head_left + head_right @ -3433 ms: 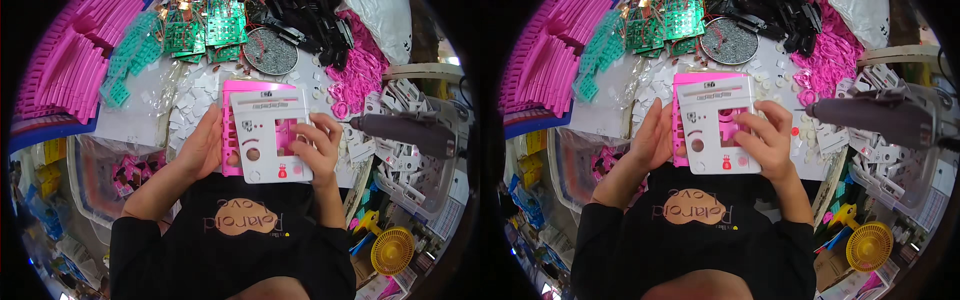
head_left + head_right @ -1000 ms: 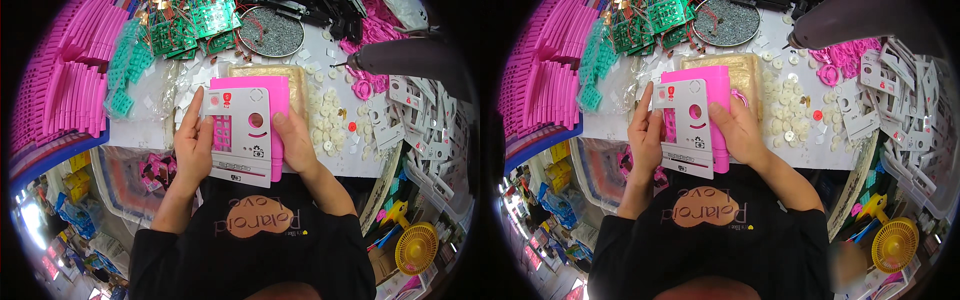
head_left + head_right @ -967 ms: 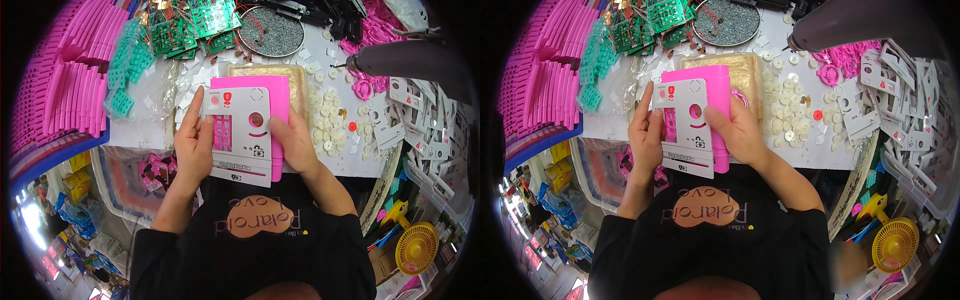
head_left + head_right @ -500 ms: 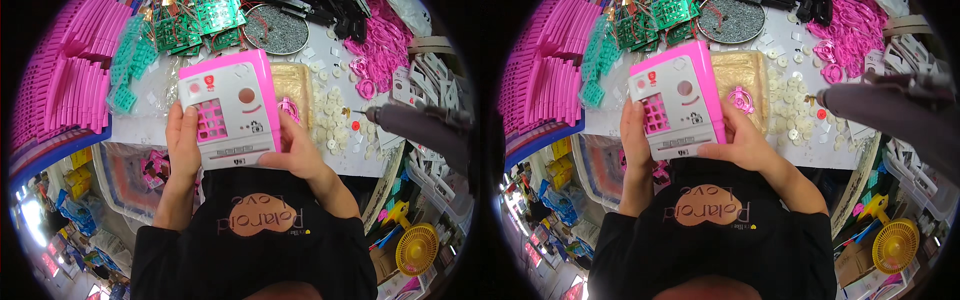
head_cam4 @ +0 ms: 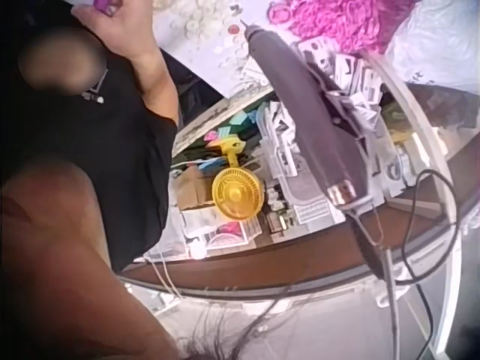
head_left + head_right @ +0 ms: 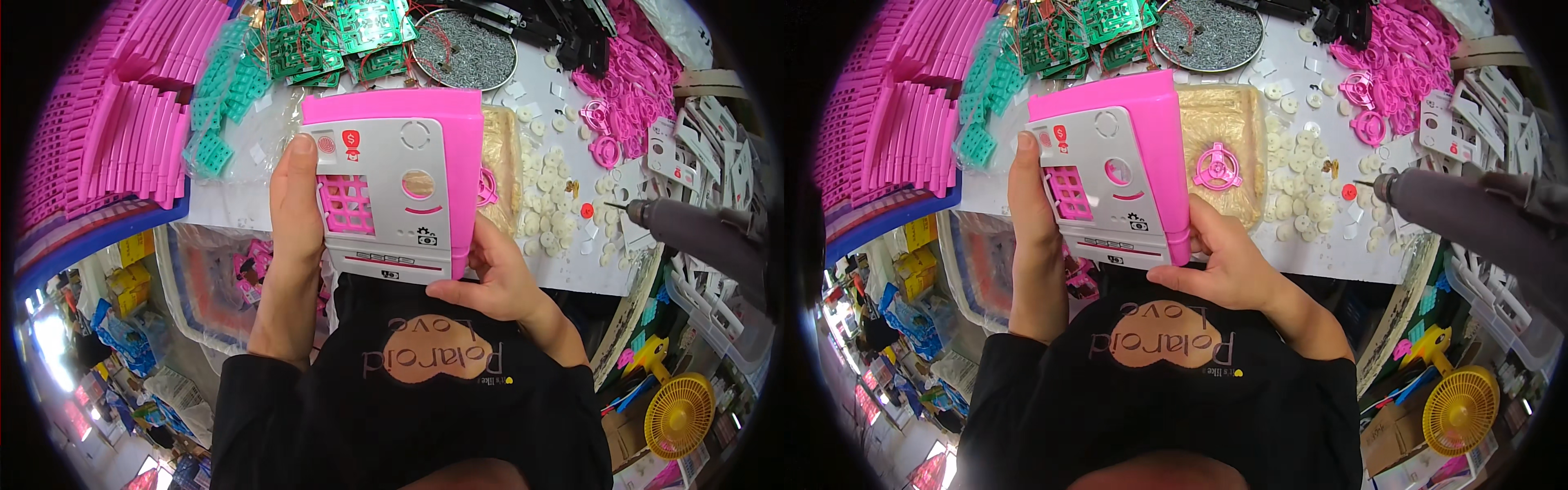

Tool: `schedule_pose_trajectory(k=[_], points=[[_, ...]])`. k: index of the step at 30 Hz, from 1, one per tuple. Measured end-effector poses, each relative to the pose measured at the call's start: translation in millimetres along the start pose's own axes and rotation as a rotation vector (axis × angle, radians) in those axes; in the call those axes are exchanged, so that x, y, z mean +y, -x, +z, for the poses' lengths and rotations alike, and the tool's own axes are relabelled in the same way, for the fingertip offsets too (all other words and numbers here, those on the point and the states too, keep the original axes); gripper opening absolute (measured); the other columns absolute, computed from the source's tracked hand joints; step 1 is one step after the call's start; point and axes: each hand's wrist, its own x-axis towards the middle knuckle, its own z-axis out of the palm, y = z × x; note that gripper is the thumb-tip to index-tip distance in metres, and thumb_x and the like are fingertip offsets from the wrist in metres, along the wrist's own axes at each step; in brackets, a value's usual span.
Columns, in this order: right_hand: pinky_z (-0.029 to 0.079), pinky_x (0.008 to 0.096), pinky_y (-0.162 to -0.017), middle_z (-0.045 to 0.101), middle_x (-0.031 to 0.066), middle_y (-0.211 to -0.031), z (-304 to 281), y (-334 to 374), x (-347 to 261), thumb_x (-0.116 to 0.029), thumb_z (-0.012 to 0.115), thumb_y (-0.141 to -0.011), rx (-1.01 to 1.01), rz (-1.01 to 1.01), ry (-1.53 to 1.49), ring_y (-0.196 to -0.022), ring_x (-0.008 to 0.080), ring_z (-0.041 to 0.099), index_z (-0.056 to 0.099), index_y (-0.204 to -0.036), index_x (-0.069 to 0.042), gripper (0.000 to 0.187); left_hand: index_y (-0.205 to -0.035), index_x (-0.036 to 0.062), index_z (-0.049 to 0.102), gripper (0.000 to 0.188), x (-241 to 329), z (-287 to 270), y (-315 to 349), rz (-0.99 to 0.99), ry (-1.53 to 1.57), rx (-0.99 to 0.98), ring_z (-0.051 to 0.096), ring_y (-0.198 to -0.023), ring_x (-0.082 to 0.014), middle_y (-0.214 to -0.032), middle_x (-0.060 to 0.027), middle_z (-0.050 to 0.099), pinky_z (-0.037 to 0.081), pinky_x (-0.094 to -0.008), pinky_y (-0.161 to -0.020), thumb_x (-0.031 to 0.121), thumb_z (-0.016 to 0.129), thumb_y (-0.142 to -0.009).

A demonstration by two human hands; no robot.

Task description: Assembling electronic components and circuit boards into pink plastic toy housings using tools.

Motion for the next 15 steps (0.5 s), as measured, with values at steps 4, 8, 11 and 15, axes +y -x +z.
schedule_pose_trajectory(k=[4, 8, 11, 15], points=[[0.052, 0.0342, -0.101, 0.059, 0.0121, -0.136, -2.1, -2.7, -1.5, 0.002, 0.078, -0.085, 0.016, -0.006, -0.001, -0.122, 0.0194, 0.062, 0.038, -0.150, -0.001, 0.076, -0.126, -0.0010, 0.062, 0.050, -2.7, -2.6, -0.1, 0.036, 0.092, 0.001, 0.069, -0.097, -0.0148, -0.113, -0.0102, 0.071, 0.055, -0.0319, -0.086, 0.043, 0.044, -0.110], [0.052, 0.0351, -0.102, 0.060, 0.0121, -0.133, 3.5, -2.7, -4.1, 0.001, 0.076, -0.087, 0.024, 0.012, 0.007, -0.120, 0.0207, 0.063, 0.038, -0.149, -0.001, 0.073, -0.128, -0.0002, 0.062, 0.047, -2.9, -5.0, -3.5, -0.116, 0.083, 0.048, 0.069, -0.097, -0.0148, -0.112, -0.0091, 0.071, 0.055, -0.0318, -0.087, 0.040, 0.048, -0.110], [0.053, 0.0359, -0.097, 0.063, 0.0146, -0.126, 7.8, -2.6, -0.7, -0.003, 0.076, -0.087, 0.077, 0.000, 0.100, -0.113, 0.0220, 0.065, 0.039, -0.147, -0.001, 0.070, -0.125, 0.0014, 0.064, 0.042, -14.4, -23.9, -13.3, -0.083, -0.103, -0.078, 0.068, -0.097, -0.0133, -0.112, -0.0068, 0.072, 0.054, -0.0315, -0.089, 0.037, 0.049, -0.109], [0.053, 0.0378, -0.089, 0.065, 0.0185, -0.118, 0.0, -5.0, -6.9, -0.008, 0.076, -0.087, 0.026, 0.027, 0.433, -0.102, 0.0244, 0.066, 0.044, -0.142, 0.000, 0.064, -0.111, -0.0016, 0.069, 0.035, 22.7, -10.1, -36.1, 0.719, -0.878, -0.019, 0.068, -0.092, -0.0213, -0.096, -0.0089, 0.071, 0.051, -0.0322, -0.086, 0.031, 0.067, -0.097]])
